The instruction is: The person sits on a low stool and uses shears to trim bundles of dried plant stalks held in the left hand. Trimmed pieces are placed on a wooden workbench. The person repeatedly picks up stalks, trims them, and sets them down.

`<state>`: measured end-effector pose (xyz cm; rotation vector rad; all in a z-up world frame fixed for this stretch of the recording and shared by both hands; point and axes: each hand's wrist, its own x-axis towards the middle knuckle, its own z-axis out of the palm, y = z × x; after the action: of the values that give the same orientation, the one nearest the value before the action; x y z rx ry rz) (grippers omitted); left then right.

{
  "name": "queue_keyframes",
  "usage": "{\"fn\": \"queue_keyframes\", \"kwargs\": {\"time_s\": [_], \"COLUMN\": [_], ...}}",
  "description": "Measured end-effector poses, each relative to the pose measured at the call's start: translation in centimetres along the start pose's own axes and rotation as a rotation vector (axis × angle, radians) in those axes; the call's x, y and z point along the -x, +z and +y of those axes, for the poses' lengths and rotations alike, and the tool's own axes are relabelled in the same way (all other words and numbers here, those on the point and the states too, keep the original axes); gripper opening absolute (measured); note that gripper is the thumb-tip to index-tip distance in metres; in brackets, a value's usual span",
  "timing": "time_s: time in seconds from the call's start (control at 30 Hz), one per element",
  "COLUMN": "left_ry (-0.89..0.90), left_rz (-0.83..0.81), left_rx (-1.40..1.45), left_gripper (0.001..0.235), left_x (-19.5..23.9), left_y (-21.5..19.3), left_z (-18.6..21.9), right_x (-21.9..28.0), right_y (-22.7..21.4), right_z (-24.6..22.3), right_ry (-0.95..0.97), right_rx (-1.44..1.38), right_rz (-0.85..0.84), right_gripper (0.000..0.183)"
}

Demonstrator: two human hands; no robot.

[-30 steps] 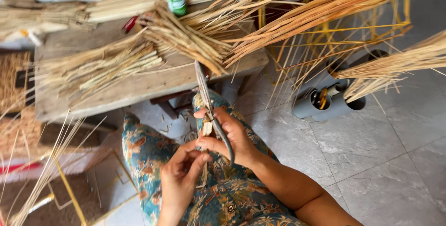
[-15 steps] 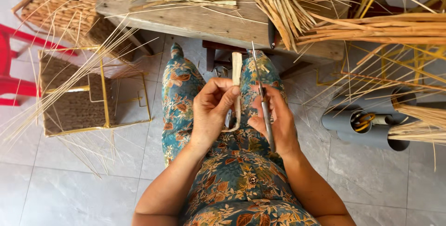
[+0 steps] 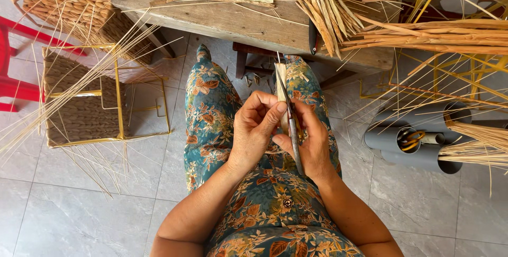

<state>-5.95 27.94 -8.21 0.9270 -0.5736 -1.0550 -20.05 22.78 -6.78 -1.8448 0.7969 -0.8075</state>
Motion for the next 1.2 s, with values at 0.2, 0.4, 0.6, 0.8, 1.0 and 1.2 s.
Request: {"fn": "queue_keyframes", "kwargs": {"time_s": [0.2,0.4,0.6,0.8,1.0,1.2], "left_ry": [-0.044,-0.027,-0.033,-0.024,-0.123,-0.166], "left_rz": [-0.032,-0.023,-0.055,-0.062,-0.261,-0.289], "left_rx": [0.1,0.01,0.024,0.049,0.155,0.278], "left_gripper": [0.01,0.01,0.01,0.012,0.032,0.021], "left_x": [0.0,0.0,-0.1,-0.2,-0.6,-1.8], "left_y": [0.4,0.4,0.1,0.0,-0.6,-0.2], "left_z": [0.5,0.5,0.5,0.9,2.8,2.7], "right_x": [0.4,1.0,1.3,0.9,-0.2,-0.2], "right_y": [0.3,0.7,0.5,0.1,-1.0,-0.8], "right_z": [0.6,1.9,2.4,1.8,2.6,2.2], "right_ry": [-0.04,-0.023,0.117,0.066,0.278,0.216], "right_rx": [-0.047,-0.154,-0.201,-0.446,-0.955,-0.855], "right_rz": [0.042,0.06,0.077,0.015,-0.177,-0.133], "right_gripper": [0.071,0.068,0.061,0.051,0.063,0.073]}}
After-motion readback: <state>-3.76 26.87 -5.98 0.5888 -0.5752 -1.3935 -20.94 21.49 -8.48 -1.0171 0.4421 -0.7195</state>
